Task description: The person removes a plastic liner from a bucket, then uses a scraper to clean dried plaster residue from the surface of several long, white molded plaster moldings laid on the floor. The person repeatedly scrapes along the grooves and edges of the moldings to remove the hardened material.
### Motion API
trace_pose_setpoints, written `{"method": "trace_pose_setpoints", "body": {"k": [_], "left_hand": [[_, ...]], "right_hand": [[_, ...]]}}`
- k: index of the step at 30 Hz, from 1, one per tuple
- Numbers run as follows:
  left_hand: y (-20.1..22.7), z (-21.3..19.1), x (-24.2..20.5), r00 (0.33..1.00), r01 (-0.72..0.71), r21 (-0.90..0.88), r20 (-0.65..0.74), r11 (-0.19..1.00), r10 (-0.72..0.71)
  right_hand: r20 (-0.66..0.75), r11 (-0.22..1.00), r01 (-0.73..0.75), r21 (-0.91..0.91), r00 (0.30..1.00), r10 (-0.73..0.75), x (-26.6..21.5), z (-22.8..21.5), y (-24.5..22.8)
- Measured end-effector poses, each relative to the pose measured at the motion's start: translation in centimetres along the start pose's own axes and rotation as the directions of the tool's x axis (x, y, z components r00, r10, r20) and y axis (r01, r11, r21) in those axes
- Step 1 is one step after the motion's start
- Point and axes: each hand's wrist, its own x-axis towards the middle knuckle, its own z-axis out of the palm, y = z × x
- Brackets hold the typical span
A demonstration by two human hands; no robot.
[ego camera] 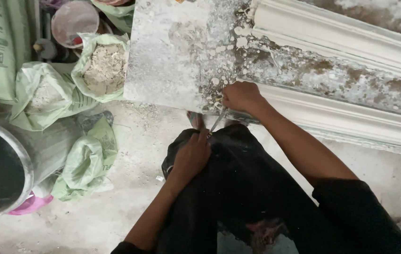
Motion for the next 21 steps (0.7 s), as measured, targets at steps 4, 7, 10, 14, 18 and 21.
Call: {"method": "trace_pose_setpoints", "body": {"k": [4,7,10,14,18,21], "left_hand": [[-0.1,1.6,0.7,0.990,-0.110,-0.006,-0.089,0.994,0.109],[0.1,2.1,0.8,0.987,-0.133,0.006,-0.092,0.991,0.133],[-0.3,3.2,1.1,0.979,-0.187,0.049,-0.075,0.981,0.190],[-0.2,4.0,1.0,0.977,-0.193,0.182,-0.053,0.964,0.206],[0.1,4.1,1.2,0.976,-0.212,0.167,-0.014,0.963,0.217],[-0.8,5.2,1.7,0.968,-0.250,0.131,0.004,0.959,0.252]], "right_hand": [[0.169,0.995,-0.073,0.073,0.984,0.060,-1.3,-3.2,-0.5],[0.161,0.992,-0.014,0.129,0.987,-0.007,-0.5,-1.6,1.4],[0.052,0.953,0.149,0.263,0.984,-0.169,0.5,0.6,3.8],[0.019,0.848,0.151,0.508,0.982,-0.186,-1.1,0.1,4.4],[0.025,0.720,0.070,0.690,0.992,-0.120,-2.5,-0.2,4.6],[-0.167,0.554,0.288,0.781,0.951,-0.259,-1.4,2.7,6.6]]}}
